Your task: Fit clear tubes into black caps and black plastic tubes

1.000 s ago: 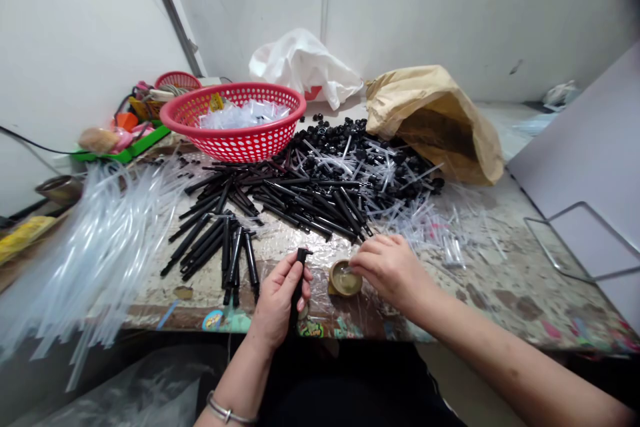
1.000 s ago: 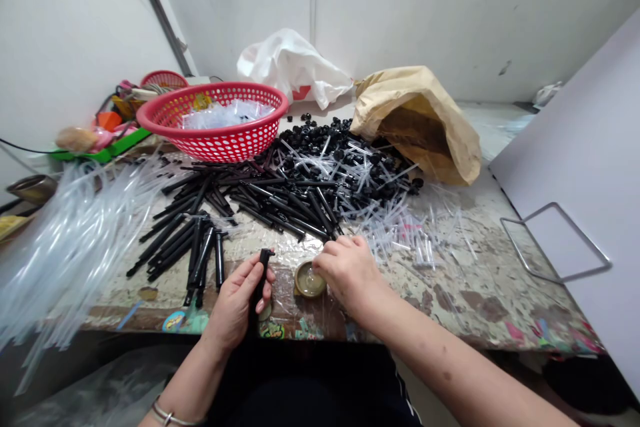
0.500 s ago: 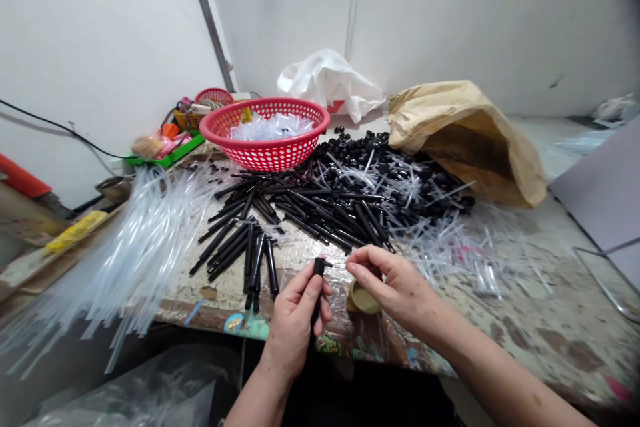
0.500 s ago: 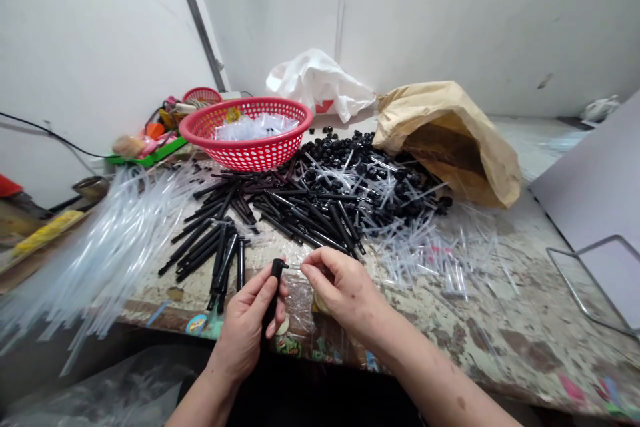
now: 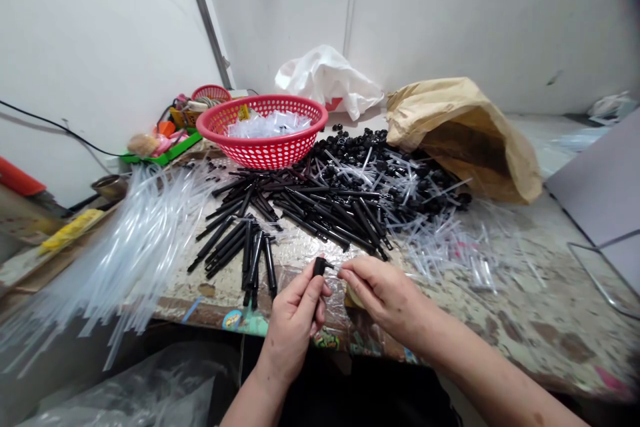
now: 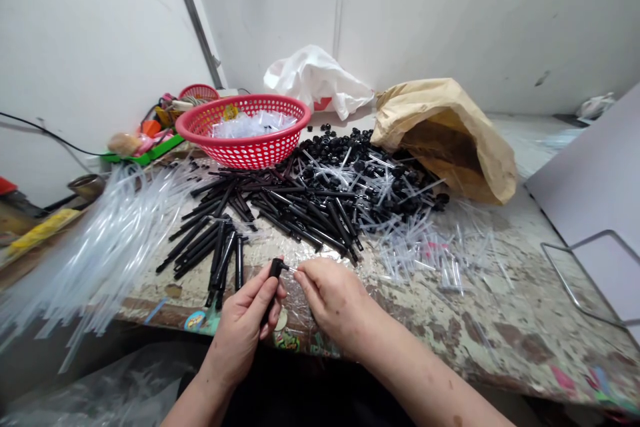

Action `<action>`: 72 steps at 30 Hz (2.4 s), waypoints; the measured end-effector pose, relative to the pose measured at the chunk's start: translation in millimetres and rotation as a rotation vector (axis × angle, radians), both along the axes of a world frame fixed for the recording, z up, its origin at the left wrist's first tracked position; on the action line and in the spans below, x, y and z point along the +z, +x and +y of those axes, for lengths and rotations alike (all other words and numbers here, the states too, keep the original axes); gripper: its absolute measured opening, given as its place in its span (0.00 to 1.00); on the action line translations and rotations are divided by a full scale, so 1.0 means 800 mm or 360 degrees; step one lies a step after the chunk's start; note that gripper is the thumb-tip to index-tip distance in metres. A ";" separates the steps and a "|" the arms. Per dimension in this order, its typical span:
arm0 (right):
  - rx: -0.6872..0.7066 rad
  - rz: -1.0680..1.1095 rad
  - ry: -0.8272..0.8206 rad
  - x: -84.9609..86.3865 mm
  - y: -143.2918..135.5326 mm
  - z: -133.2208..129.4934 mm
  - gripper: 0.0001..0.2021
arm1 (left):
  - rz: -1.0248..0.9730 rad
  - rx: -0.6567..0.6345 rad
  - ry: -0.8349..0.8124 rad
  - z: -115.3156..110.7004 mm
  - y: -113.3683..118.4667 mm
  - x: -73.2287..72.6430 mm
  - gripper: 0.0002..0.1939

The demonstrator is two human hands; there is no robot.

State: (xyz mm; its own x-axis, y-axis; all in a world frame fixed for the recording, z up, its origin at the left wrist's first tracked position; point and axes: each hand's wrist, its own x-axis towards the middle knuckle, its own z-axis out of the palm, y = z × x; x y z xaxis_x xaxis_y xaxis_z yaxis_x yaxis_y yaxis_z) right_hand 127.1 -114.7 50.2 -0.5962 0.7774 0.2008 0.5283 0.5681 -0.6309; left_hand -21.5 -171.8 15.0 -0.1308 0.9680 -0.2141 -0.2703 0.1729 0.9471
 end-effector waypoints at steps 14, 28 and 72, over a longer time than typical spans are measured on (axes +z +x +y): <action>0.0015 -0.0087 0.0097 -0.013 -0.018 0.001 0.15 | 0.0122 -0.0002 -0.0027 -0.005 -0.003 0.001 0.24; 0.0035 -0.0440 0.0093 -0.015 -0.069 0.078 0.15 | 0.0795 0.0685 0.0037 0.012 -0.106 -0.007 0.29; -0.1125 -0.0275 0.0059 -0.078 0.178 0.125 0.09 | 0.0122 0.0021 -0.0045 0.042 -0.013 -0.043 0.17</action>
